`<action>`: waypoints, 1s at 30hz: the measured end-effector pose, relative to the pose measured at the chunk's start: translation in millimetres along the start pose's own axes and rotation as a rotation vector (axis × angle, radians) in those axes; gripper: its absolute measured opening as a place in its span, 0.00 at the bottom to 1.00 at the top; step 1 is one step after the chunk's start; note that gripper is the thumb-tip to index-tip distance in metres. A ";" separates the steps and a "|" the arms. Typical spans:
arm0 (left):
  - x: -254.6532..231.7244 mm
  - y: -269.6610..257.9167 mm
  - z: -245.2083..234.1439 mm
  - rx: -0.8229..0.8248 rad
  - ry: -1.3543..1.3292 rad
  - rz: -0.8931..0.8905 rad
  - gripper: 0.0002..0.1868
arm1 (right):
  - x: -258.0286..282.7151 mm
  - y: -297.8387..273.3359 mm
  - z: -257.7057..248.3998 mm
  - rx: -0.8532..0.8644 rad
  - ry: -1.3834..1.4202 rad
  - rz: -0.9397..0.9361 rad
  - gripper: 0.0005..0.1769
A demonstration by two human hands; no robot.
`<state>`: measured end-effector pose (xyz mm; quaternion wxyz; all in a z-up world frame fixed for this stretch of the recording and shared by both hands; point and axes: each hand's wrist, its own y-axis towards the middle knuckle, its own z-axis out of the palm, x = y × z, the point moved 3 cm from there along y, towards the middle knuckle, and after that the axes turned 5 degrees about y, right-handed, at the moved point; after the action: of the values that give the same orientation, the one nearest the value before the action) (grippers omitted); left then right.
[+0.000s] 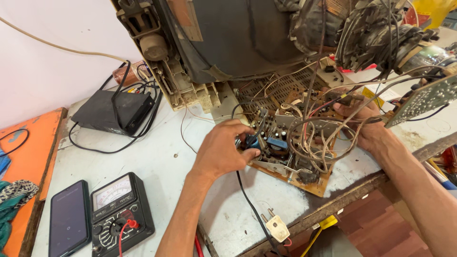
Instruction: The person inspects a green circuit board, then uses pliers to cut and adjust wires on the internal electronics of a CRT television. They repeatedly handle the board and wires, making small adjustments throughout the clip.
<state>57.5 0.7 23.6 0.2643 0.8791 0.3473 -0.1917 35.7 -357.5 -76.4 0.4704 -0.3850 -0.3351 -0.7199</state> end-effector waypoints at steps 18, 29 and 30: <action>-6.7 -2.0 8.8 -0.185 -0.007 0.101 0.12 | 12.0 32.1 33.9 0.090 -0.457 -0.101 0.29; -5.9 -1.1 6.8 -0.072 -0.070 0.034 0.10 | 10.7 32.3 44.0 -0.041 -0.772 -0.212 0.21; -6.3 -1.0 6.2 -0.084 -0.085 0.061 0.10 | 11.1 32.4 43.9 -0.043 -0.784 -0.205 0.21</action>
<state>51.4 -5.6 21.6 0.3214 0.8683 0.3167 -0.2060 73.5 -335.8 -41.8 0.2246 -0.6045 -0.5107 -0.5686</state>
